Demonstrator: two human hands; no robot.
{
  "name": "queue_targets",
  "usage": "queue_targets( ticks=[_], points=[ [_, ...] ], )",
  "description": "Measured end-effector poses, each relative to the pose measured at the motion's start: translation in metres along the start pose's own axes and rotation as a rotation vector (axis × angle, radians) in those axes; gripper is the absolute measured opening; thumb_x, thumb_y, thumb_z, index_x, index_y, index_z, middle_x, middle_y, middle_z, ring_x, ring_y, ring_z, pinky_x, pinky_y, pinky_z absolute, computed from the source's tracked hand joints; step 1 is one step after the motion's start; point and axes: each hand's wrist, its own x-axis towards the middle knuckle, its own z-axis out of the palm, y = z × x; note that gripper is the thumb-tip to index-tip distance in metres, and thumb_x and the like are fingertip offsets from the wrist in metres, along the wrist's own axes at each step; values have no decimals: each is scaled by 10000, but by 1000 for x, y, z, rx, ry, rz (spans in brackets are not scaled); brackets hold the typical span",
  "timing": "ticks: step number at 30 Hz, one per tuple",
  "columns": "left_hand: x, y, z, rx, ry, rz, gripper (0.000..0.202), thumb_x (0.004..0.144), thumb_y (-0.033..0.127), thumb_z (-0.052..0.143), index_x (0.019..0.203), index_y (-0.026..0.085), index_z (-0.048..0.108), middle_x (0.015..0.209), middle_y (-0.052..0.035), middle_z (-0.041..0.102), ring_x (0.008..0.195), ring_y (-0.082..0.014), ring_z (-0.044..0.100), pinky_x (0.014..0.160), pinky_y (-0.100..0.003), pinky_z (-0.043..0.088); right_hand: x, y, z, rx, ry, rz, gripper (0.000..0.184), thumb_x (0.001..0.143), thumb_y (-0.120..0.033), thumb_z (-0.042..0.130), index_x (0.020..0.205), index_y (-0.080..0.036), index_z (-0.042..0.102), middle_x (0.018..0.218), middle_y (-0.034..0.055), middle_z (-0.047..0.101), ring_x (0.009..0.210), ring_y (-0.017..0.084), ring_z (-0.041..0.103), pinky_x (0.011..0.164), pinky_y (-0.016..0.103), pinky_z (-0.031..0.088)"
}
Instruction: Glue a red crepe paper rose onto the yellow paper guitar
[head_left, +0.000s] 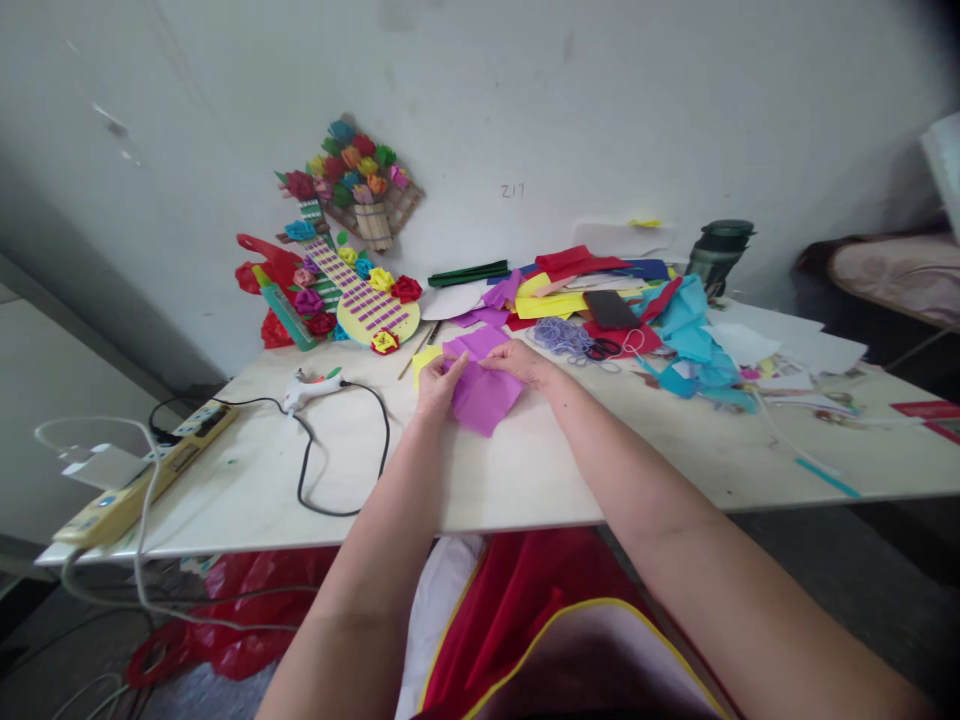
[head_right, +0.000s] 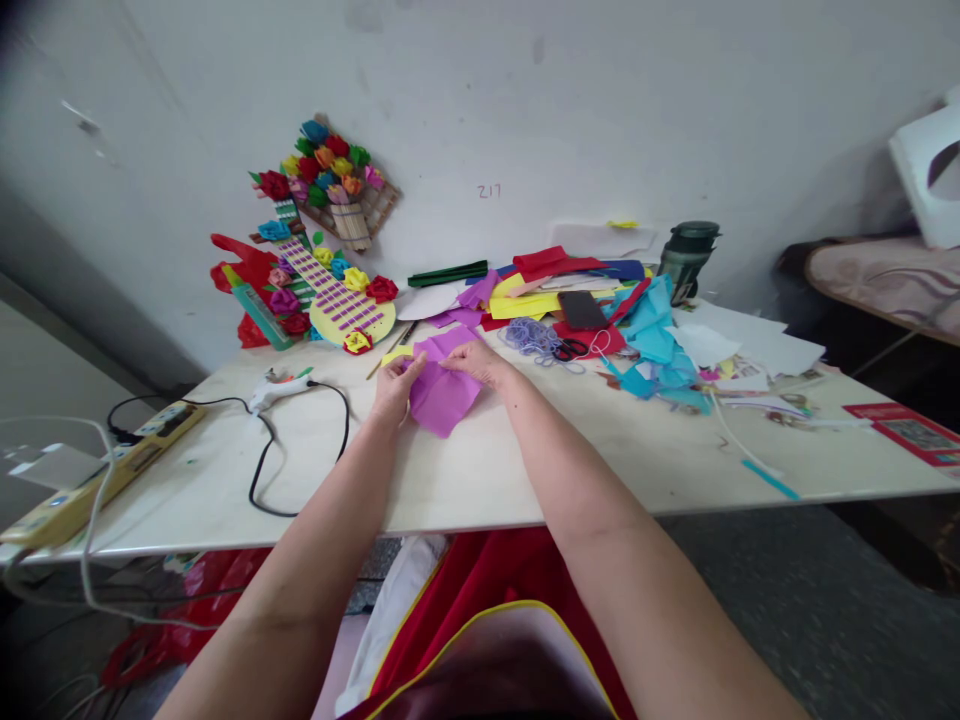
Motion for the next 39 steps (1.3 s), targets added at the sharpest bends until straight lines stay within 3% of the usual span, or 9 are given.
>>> queue_targets(
  ticks=[4,11,14,19,23,29,34,39],
  points=[
    [1,-1,1,-70,26,-42,359,605,464,726,653,139,582,541,24,500,485,-79,417,471,-216,331,-1,0,-1,106,22,3,394,559,-486,749,601,-137,571,536,-45,486,552,78,422,570,235,352],
    [12,-12,-5,-321,350,10,365,639,475,705,626,142,557,531,50,449,500,-60,414,495,-199,323,0,5,3,379,-27,205,389,689,-545,655,689,-168,561,587,49,626,519,162,570,508,299,454],
    [12,-11,-5,-362,392,9,341,637,444,717,657,140,564,541,50,458,513,-61,436,504,-197,328,2,4,10,377,-26,214,381,635,-517,710,668,-183,531,577,30,615,520,148,562,504,284,450],
    [8,-6,-2,-416,290,-19,362,566,399,767,707,151,545,554,51,496,498,-67,463,505,-201,372,8,7,17,298,187,156,416,484,-369,808,582,-185,448,505,-57,511,499,89,489,497,226,408],
    [6,-2,-1,-373,149,-118,395,508,381,786,716,152,541,559,38,532,495,-93,501,514,-233,426,11,13,7,254,264,114,307,497,-315,780,588,-157,533,518,-59,536,497,75,477,517,216,402],
    [4,3,-3,-321,-54,-196,377,512,381,774,730,146,577,583,25,549,505,-104,502,504,-239,415,9,15,-7,282,160,117,241,494,-233,783,665,-143,638,631,-10,641,587,113,555,620,256,459],
    [8,-4,-9,-228,-87,-184,327,587,396,735,613,148,522,520,41,449,456,-62,387,441,-203,262,3,7,-8,221,63,98,230,486,-217,796,592,-131,611,541,-34,584,561,96,521,605,237,432],
    [11,-11,-12,-115,-113,-111,369,658,428,688,565,164,448,485,60,336,443,-53,286,446,-213,185,-1,3,-6,227,-13,105,251,495,-238,800,645,-120,636,561,-15,597,578,107,516,619,253,419]
  ],
)
